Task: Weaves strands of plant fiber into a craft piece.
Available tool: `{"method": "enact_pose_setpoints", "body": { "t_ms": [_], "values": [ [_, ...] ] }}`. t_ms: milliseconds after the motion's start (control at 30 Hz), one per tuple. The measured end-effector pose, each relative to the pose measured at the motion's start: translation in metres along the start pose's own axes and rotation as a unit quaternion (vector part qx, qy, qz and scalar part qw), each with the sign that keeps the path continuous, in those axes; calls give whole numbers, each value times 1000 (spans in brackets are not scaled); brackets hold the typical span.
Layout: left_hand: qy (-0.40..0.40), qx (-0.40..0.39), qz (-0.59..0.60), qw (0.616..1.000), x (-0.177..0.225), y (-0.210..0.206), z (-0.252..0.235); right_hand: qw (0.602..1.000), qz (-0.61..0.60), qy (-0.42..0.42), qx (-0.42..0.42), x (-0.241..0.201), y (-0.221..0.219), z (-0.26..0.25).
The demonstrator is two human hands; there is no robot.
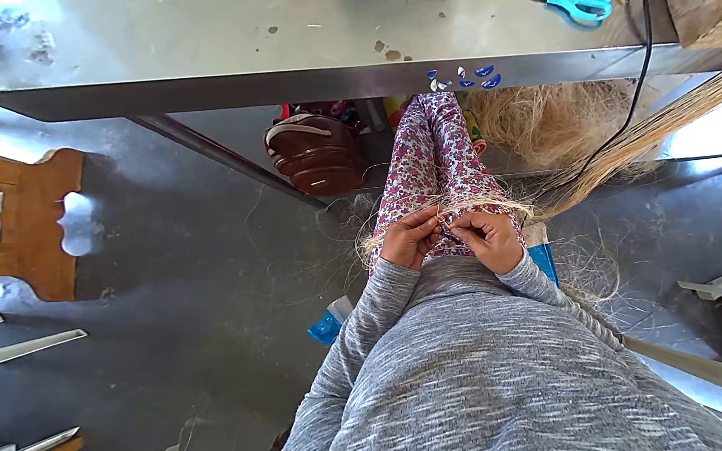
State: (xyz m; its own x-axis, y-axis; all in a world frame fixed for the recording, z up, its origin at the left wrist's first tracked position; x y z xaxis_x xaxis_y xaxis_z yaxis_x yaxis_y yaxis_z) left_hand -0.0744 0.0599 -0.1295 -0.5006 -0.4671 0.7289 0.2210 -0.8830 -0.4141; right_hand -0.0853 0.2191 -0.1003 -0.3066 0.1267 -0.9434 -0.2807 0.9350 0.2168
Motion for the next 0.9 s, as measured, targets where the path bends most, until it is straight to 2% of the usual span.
{"method": "enact_pose_setpoints", "body": {
  "t_ms": [167,367,733,900],
  "values": [
    [-53,-4,-36,998,3,0,2,999,10,29,-12,-6,2,3],
    [-193,-1,-173,966,11,-1,6,998,2,46,-47,-14,1,8],
    [-225,30,-176,958,9,-1,7,984,-13,142,-105,-25,-7,9],
    [-253,40,-183,949,9,-6,10,981,-54,141,-123,-26,-10,9]
  ]
}}
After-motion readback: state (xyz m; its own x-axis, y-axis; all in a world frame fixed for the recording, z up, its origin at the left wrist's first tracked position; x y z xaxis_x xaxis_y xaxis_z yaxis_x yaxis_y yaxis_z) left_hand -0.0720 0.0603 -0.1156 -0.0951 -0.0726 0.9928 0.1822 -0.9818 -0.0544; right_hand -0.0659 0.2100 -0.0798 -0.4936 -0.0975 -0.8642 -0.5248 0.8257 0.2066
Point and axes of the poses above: each hand's wrist, its own z-axis away from the middle knuckle, its own y-axis out of the back of the hand, x = y × z, the point moved 5 cm from there along -z, towards the middle knuckle, and after that the axes turned 7 degrees about -z, right-handed, at the moved point
